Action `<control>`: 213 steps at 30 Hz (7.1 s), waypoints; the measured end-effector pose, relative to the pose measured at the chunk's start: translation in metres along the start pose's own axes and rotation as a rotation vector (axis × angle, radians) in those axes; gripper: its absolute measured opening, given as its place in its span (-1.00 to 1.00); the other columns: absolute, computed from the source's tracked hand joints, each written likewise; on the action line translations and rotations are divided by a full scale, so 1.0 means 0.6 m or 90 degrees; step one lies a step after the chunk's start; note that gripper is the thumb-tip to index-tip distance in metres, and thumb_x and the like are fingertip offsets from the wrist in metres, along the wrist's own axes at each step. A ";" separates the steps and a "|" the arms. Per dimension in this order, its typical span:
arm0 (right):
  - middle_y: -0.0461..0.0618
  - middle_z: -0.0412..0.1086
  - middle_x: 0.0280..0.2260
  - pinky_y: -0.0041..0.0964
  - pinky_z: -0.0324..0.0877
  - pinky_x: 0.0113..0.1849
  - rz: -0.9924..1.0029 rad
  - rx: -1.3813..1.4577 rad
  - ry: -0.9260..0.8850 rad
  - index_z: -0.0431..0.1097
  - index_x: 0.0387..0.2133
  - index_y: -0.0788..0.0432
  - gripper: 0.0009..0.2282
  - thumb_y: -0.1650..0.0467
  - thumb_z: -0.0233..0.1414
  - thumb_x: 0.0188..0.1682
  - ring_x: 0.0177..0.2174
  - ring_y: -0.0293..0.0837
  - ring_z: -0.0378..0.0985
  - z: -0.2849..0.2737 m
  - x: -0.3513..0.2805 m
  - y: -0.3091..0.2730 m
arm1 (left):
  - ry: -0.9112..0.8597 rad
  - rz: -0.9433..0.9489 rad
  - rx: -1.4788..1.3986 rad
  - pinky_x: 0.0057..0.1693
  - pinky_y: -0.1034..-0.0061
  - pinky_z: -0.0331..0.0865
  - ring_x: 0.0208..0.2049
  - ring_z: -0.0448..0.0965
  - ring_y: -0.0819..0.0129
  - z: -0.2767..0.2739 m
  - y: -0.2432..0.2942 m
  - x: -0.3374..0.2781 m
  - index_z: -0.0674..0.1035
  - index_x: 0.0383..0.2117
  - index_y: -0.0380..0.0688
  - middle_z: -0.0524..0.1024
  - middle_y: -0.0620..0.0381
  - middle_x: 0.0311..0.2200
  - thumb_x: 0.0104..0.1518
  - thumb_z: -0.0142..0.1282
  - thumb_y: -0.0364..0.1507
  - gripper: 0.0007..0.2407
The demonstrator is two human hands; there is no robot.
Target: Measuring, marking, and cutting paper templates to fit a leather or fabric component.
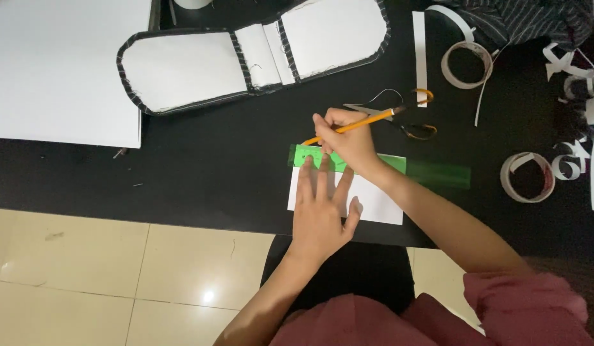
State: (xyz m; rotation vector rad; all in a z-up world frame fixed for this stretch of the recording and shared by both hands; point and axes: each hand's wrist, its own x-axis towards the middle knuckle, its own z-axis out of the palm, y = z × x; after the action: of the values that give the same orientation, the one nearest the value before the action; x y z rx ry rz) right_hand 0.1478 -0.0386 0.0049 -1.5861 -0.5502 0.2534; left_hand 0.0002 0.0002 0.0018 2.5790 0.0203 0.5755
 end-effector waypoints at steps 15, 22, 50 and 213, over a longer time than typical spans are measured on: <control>0.12 0.27 -0.84 -0.53 0.29 -0.65 -0.049 -0.109 -0.094 0.25 -0.80 0.28 -0.72 0.56 0.05 -0.09 -0.77 -0.23 0.43 -0.026 0.008 -0.027 | 0.005 0.009 0.017 0.26 -0.06 -0.08 0.17 0.07 -0.44 -0.001 -0.002 0.001 0.40 0.07 -0.09 0.23 -0.31 0.04 0.08 -0.14 -0.30 -0.61; 0.08 0.12 -0.89 -0.51 0.10 -0.67 -0.086 -0.218 -0.133 0.16 -0.84 0.28 -0.68 0.59 0.04 -0.11 -0.77 -0.23 0.35 -0.094 0.001 -0.024 | -0.017 0.005 0.010 0.24 -0.11 -0.08 0.15 0.06 -0.47 -0.008 0.004 0.005 0.41 0.07 -0.12 0.23 -0.35 0.03 0.08 -0.14 -0.30 -0.60; 0.08 0.16 -0.88 -0.30 0.14 -0.61 -0.054 -0.406 -0.113 0.13 -0.83 0.26 -0.70 0.54 0.10 -0.18 -0.81 -0.11 0.20 -0.248 -0.062 -0.047 | -0.030 0.015 0.018 0.20 -0.15 -0.05 0.11 0.09 -0.54 -0.016 0.012 0.014 0.43 0.06 -0.18 0.26 -0.38 -0.02 0.08 -0.10 -0.31 -0.60; -0.07 0.20 -0.90 -0.53 0.08 -0.63 0.045 -0.053 -0.125 0.30 -0.86 0.19 -0.65 0.39 0.10 -0.07 -0.78 -0.33 0.13 -0.182 0.011 0.046 | 0.394 -0.180 -0.581 -0.63 0.79 0.13 -0.86 0.33 0.59 0.005 -0.099 0.317 0.41 -0.68 -0.05 0.36 0.19 -0.89 0.13 0.14 -0.36 -0.76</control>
State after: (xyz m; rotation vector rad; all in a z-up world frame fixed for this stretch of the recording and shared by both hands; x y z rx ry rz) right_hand 0.2113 -0.1309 -0.0100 -1.6731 -0.6633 0.4479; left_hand 0.1800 0.0735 0.0467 1.4284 0.2600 0.9680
